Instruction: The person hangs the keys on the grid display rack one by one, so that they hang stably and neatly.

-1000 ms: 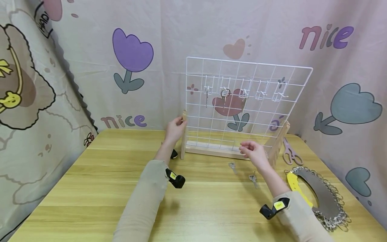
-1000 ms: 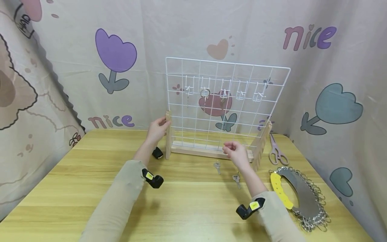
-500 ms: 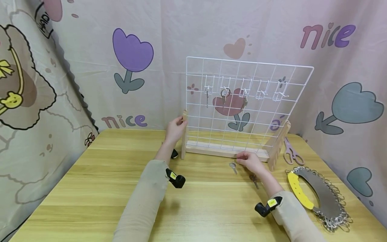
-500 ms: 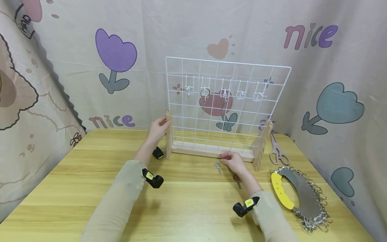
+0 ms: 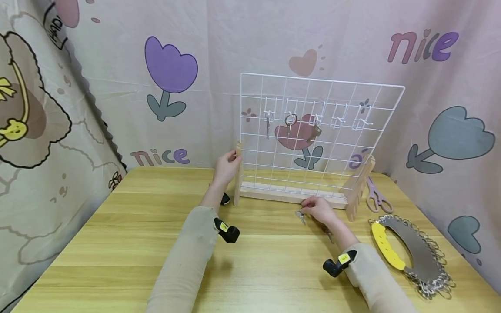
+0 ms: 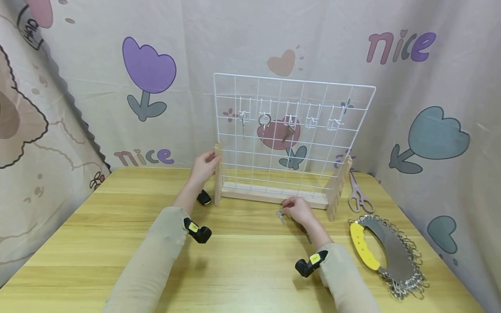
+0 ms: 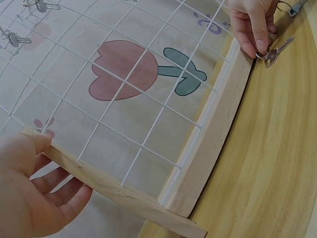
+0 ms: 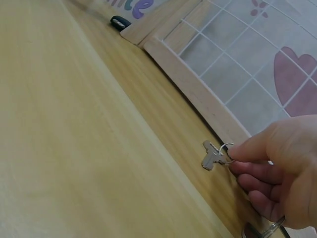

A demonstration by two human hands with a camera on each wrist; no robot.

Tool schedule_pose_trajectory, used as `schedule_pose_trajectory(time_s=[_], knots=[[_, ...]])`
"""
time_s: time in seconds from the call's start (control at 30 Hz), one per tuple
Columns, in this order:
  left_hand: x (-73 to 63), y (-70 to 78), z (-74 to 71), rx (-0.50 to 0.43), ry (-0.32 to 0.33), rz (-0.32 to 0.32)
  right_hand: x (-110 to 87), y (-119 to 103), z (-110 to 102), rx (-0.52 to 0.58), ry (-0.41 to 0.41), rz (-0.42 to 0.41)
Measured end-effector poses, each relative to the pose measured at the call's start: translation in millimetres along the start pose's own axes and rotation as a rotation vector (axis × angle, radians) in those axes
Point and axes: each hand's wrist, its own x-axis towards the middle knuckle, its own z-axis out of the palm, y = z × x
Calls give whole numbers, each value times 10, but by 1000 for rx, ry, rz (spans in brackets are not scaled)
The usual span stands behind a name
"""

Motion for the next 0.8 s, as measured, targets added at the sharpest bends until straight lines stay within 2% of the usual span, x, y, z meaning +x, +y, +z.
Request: schedule_pose_trajectory(time_s=[0.2,0.4,0.67,0.8], knots=[[5,-10,-7,-10,-4,-4,-4,-18,19,-112,3,-11],[31,-27,0,-16,-9,-16,-8,-12,-29,-177,-12,-52],[28,-17,4,-28,-13,-15,-65,-110,-193,-151,-12,-106],[29,-19,2,-28,-11,-14,-99,-181,-265,-134,-10,-96]])
